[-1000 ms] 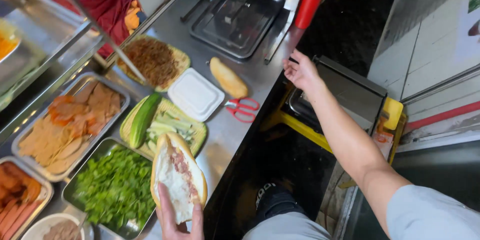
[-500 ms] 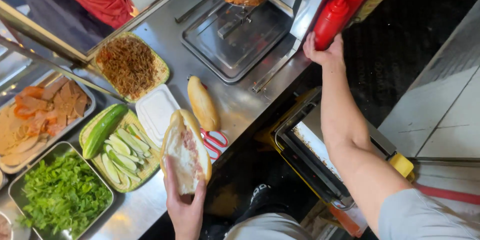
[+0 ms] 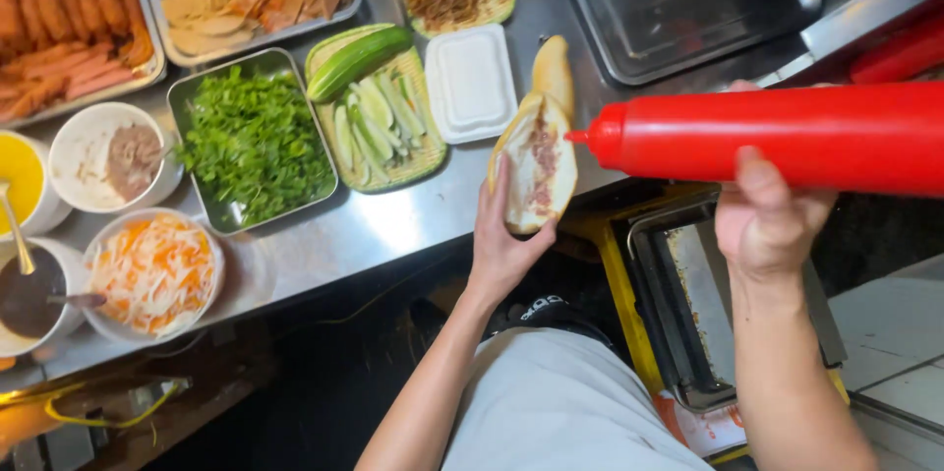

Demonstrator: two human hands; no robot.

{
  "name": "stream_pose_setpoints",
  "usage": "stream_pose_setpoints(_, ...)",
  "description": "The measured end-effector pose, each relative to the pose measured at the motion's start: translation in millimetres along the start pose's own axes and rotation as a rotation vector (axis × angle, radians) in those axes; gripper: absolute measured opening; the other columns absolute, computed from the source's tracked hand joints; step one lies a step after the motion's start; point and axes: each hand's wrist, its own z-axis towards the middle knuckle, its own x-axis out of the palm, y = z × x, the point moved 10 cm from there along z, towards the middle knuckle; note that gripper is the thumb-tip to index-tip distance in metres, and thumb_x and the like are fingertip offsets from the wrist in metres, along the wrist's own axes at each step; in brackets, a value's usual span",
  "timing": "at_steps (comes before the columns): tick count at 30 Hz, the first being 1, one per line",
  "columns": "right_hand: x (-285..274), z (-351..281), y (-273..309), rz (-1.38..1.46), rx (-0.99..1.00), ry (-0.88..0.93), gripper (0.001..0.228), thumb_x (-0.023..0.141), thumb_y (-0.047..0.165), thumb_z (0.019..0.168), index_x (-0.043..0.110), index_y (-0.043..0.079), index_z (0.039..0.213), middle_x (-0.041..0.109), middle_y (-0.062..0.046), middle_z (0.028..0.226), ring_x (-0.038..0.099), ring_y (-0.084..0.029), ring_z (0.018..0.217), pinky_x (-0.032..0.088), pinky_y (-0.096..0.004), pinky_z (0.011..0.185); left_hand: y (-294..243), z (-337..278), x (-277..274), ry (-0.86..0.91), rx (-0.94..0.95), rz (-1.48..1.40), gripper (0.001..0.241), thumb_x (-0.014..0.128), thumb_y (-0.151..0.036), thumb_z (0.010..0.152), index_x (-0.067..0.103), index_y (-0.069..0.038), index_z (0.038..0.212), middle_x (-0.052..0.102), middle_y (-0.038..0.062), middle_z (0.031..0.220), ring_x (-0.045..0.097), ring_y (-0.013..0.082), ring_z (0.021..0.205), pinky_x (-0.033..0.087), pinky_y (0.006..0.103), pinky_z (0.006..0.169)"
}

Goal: Preparing a Banh Mi sandwich by adding spreads, meats, and vegetables, then using a sandwich press, along with packaging sticky rice.

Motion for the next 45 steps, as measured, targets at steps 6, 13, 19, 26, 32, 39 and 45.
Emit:
stream_pose_setpoints(6, 80.7, -39.6, -14.1, -0.445, -0.078, 0.122, 0.050, 0.081, -0.005, 0.093, 0.055, 0.002, 0.135, 0.064, -0.010, 0.129, 0.066, -0.024, 0.126, 0.054, -0.039, 0.116, 5.6, -16.8, -30.4, -0.037, -0.022, 0.002, 0.106, 0.083, -0.018, 0.078, 0.024, -0.006, 0.165, 0.049, 0.024, 0.144, 0.054, 0.0390, 0.135, 0.047, 0.0426, 0.114)
stream_pose_setpoints(13, 110.6, -50.0, -11.5, -0.771, -0.049, 0.133, 0.034, 0.084, 0.001, 0.095, 0.064, 0.000, 0.122, 0.069, -0.007, 0.115, 0.069, -0.019, 0.102, 0.058, -0.032, 0.098, 14.6, -30.9, -57.5, -0.070, -0.048, -0.002, 0.109, 0.084, -0.018, 0.078, 0.020, -0.006, 0.166, 0.046, 0.026, 0.147, 0.054, 0.0430, 0.134, 0.050, 0.0448, 0.110)
stream_pose_setpoints(19, 112.9, -45.9, 2.1, -0.783, -0.170, 0.134, 0.031, 0.084, -0.003, 0.100, 0.061, 0.000, 0.120, 0.066, -0.007, 0.114, 0.066, -0.018, 0.102, 0.056, -0.031, 0.099, 20.0, -37.0, -61.0, -0.080, -0.039, -0.029, 0.108, 0.083, -0.017, 0.080, 0.019, -0.005, 0.166, 0.044, 0.028, 0.149, 0.054, 0.0435, 0.137, 0.050, 0.0444, 0.111)
stream_pose_setpoints(26, 88.2, -28.4, -7.1, -0.654, -0.085, 0.013, 0.042, 0.085, -0.003, 0.093, 0.058, 0.003, 0.125, 0.066, -0.006, 0.115, 0.066, -0.018, 0.103, 0.057, -0.033, 0.101, 6.7, -34.1, -52.7, -0.073, -0.013, -0.032, 0.108, 0.085, -0.017, 0.080, 0.019, -0.003, 0.165, 0.044, 0.028, 0.151, 0.053, 0.0428, 0.138, 0.049, 0.0439, 0.113)
stream_pose_setpoints(32, 10.0, 3.4, -30.7, -0.248, 0.161, -0.257, 0.043, 0.079, 0.020, 0.094, 0.057, 0.009, 0.130, 0.066, -0.009, 0.121, 0.071, -0.024, 0.109, 0.062, -0.045, 0.091, -16.4, -27.6, -24.9, 0.038, 0.018, -0.013, 0.107, 0.085, -0.016, 0.080, 0.021, -0.003, 0.165, 0.047, 0.026, 0.148, 0.055, 0.0406, 0.136, 0.048, 0.0427, 0.113)
stream_pose_setpoints(39, -206.9, 27.5, -124.5, 0.336, 0.440, -0.600, 0.076, 0.082, 0.058, 0.078, 0.062, 0.011, 0.134, 0.071, -0.009, 0.126, 0.073, -0.021, 0.108, 0.063, -0.033, 0.088, -60.1, 8.3, 10.3, 0.059, 0.053, -0.130, 0.103, 0.084, -0.012, 0.079, 0.025, -0.002, 0.163, 0.045, 0.023, 0.152, 0.052, 0.0330, 0.140, 0.046, 0.0406, 0.115)
stream_pose_setpoints(45, -312.6, 97.0, -173.6, 1.013, 0.507, -0.609, 0.082, 0.088, 0.053, 0.069, 0.063, 0.008, 0.133, 0.077, -0.014, 0.108, 0.078, -0.024, 0.092, 0.067, -0.028, 0.074, -35.4, 28.8, -19.2, -0.215, -0.047, -0.075, 0.095, 0.078, -0.008, 0.088, 0.022, 0.000, 0.164, 0.031, 0.019, 0.167, 0.039, 0.0263, 0.151, 0.036, 0.0367, 0.123)
